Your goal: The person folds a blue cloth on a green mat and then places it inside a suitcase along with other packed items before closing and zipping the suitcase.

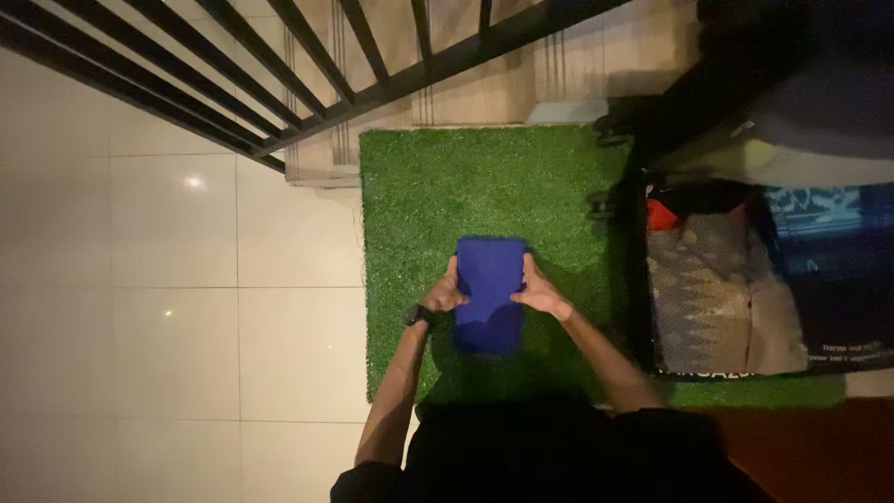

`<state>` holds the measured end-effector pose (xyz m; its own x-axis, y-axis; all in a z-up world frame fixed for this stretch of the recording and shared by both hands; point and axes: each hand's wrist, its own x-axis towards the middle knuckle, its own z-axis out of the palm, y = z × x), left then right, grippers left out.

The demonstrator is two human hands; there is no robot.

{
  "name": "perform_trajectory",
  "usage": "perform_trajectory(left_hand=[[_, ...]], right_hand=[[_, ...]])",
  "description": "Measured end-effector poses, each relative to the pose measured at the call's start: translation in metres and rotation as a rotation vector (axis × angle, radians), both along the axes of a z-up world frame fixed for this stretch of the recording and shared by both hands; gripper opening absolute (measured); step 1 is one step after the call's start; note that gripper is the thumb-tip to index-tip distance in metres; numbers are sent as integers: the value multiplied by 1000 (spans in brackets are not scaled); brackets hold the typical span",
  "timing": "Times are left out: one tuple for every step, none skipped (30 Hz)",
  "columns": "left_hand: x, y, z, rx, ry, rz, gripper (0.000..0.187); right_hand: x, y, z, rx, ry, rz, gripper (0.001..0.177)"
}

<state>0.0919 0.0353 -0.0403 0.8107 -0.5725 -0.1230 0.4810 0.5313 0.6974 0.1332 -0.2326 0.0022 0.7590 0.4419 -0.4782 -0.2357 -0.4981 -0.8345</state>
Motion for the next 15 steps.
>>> perform_trajectory(left_hand=[[0,0,-1,-649,-173,87,135],[-1,0,-2,-650,-168,87,135],[-1,0,-3,157,-206,64,130],[0,1,-4,960,-223,15,125],[1,2,-5,959,-221,12,125],[1,2,-6,811,-167,27,115],[-1,2,-6,663,-113,43,106],[-3,2,-7,663,-113,42,106],[-8,2,-6,-80,-151,107,101],[-11,1,-6,-829,-171,148,96],[-9,0,-6,-830,-170,146,96],[-9,-1,-7,-264,-57,187,84],[-9,-3,-7,301,57,206,78],[-11,-3,-7,301,61,206,78],[-11,-3,-6,275,30,227,73]], right_hand=[[2,1,-1,1,2,1,118],[1,1,-1,93,44,-21,104],[1,1,-2,184,84,-43,92],[2,1,-2,183,87,-46,92],[4,0,-2,212,108,-84,86],[3,0,-1,241,133,-123,80],[0,0,0,240,140,-126,80],[2,0,3,185,162,-150,70],[4,-1,6,131,185,-173,61],[4,-2,10,130,185,-176,61],[3,-2,13,83,205,-181,59],[2,-3,14,35,225,-185,58],[3,-3,13,35,227,-187,58],[3,-2,10,80,220,-207,55],[0,-2,7,125,213,-227,53]])
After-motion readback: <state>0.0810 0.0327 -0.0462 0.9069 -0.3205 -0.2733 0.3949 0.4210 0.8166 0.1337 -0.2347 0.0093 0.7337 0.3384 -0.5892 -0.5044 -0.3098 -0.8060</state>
